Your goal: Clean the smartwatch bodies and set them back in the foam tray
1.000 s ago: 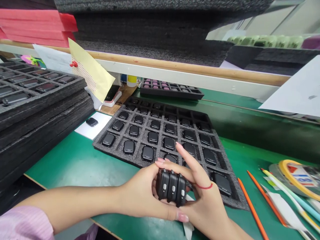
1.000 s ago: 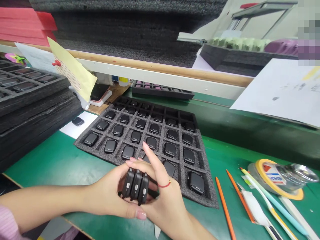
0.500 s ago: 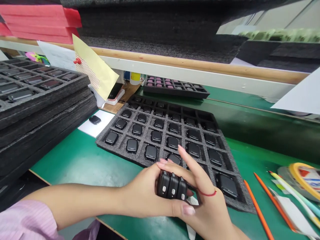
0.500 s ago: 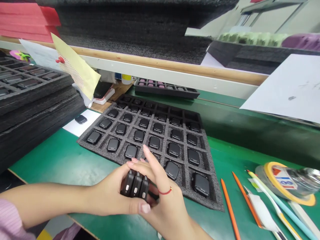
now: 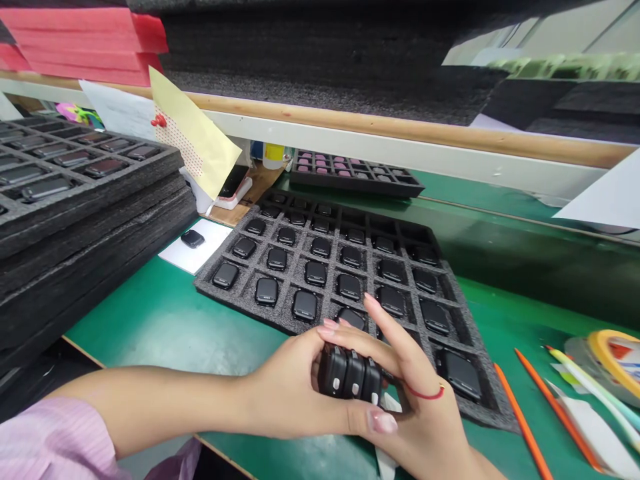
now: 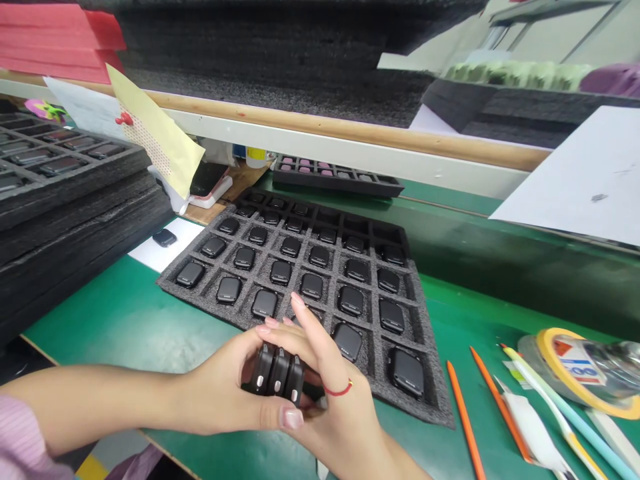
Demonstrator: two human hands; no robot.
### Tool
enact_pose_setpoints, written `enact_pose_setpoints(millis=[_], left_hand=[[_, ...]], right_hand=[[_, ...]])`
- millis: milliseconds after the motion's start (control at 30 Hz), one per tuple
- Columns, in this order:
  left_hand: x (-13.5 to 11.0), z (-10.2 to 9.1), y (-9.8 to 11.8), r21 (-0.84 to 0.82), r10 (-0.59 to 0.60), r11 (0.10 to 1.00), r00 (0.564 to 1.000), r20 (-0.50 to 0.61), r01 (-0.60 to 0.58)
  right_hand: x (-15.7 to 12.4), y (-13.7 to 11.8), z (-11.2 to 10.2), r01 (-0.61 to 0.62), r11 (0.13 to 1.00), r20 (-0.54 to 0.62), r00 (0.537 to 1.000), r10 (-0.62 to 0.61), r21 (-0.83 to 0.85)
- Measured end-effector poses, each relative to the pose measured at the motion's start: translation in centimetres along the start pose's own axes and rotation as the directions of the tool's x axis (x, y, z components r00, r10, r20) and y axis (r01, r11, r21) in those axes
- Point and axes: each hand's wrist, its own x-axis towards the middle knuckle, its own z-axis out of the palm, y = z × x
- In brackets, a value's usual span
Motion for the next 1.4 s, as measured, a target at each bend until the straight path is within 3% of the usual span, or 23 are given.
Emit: enact_pose_setpoints(millis=[433,633,733,833,900,1000,1100,1167,1200,1300,1400], left_hand=[[0.0,-0.4,0.3,0.069,-0.028,0.997,0.999,-0.025,0.030],[-0.6,-0.4,0.1,0.169,-0.009,0.985,0.993,-0.116,0.029],[-0.8,-0.2,0.5,0.184,0.005,0.983,0.990,-0.143,0.021],[-0.7,-0.1,0.7,0.157,-0.061,0.984,0.985,-0.160,0.086],[-0.5,-0.2,0.5,0.110,-0.126,0.983,0.980,-0.157,0.144],[-0.4,-0.5,-0.1,0.065,-0.209,0.973,0.966,-0.149,0.221],[-0.4,-0.7,-1.0,0.084,-0.254,0.961,0.960,-0.116,0.265],[-0.5,-0.7,-1.6,0.121,-0.259,0.956,0.962,-0.081,0.268],[-0.6,-0.7,-1.9,0.140,-0.259,0.954,0.963,-0.067,0.267],[-0.7,-0.7,-2.6,0.200,-0.271,0.939,0.960,-0.063,0.279],[-0.7,-0.7,-2.9,0.264,-0.291,0.915,0.952,-0.090,0.305]], right_hand=[[-0.1,0.0,-0.1,0.007,0.999,0.005,1.000,-0.006,-0.041],[-0.3,-0.5,-0.7,0.108,0.991,0.028,0.994,-0.106,-0.075],[-0.6,-0.5,-0.9,-0.016,0.999,-0.045,0.999,0.018,0.045],[-0.2,-0.2,-1.2,-0.148,0.980,-0.125,0.978,0.165,0.132],[0.6,-0.3,-2.3,-0.188,0.981,-0.147,0.970,0.194,0.055],[1.7,-0.8,-5.8,-0.210,0.932,-0.150,0.974,0.172,-0.297],[0.6,-0.6,-9.9,-0.214,0.693,-0.171,0.976,0.132,-0.688],[-1.9,0.6,-12.0,-0.206,0.478,-0.157,0.978,0.140,-0.854],[-3.6,1.5,-12.7,-0.215,0.419,-0.164,0.974,0.153,-0.882],[-8.7,4.8,-13.7,-0.199,0.454,-0.133,0.976,0.172,-0.869],[-11.6,6.8,-14.2,-0.235,0.504,-0.141,0.966,0.219,-0.831]])
